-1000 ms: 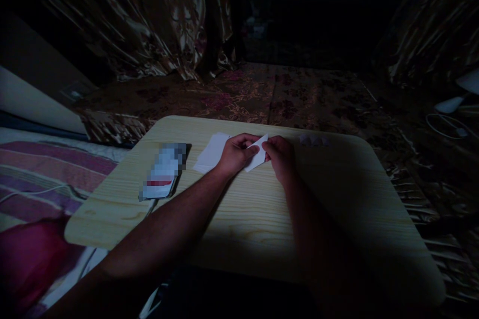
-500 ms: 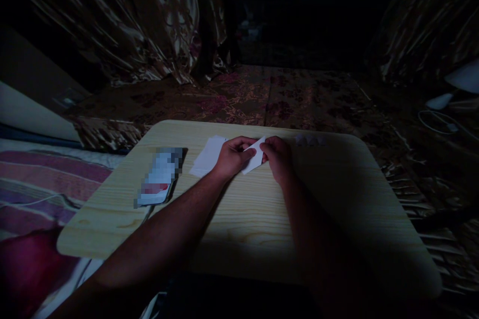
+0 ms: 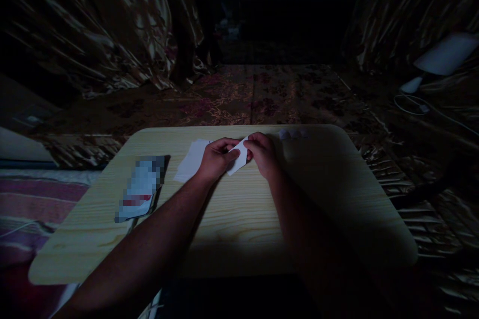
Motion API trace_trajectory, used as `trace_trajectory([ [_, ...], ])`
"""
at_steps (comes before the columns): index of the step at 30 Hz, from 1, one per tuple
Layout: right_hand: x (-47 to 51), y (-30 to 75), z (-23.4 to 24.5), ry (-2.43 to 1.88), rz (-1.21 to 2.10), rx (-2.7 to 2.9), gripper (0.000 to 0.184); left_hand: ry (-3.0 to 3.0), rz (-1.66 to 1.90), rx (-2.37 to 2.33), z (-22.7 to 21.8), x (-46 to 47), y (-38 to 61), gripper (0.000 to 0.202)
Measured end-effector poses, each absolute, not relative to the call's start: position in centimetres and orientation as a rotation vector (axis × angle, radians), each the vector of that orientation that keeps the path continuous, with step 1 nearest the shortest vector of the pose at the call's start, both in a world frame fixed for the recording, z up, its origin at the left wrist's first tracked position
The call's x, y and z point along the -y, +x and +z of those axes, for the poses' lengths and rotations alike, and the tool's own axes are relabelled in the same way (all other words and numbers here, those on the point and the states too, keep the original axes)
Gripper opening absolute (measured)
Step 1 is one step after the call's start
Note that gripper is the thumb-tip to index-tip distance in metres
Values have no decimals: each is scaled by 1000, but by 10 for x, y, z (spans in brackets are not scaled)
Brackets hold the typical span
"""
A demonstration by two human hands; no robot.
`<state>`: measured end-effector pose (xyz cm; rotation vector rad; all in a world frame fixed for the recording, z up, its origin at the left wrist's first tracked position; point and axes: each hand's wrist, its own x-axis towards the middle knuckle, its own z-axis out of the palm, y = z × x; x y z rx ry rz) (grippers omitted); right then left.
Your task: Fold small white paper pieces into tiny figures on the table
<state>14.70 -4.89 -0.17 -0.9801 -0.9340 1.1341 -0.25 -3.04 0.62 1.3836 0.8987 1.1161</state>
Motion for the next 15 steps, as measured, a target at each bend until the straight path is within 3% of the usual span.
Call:
trace_trajectory([
  [15,48,148,1,-980,1074,898,18,1376,1108,-934,15,35,0,26],
])
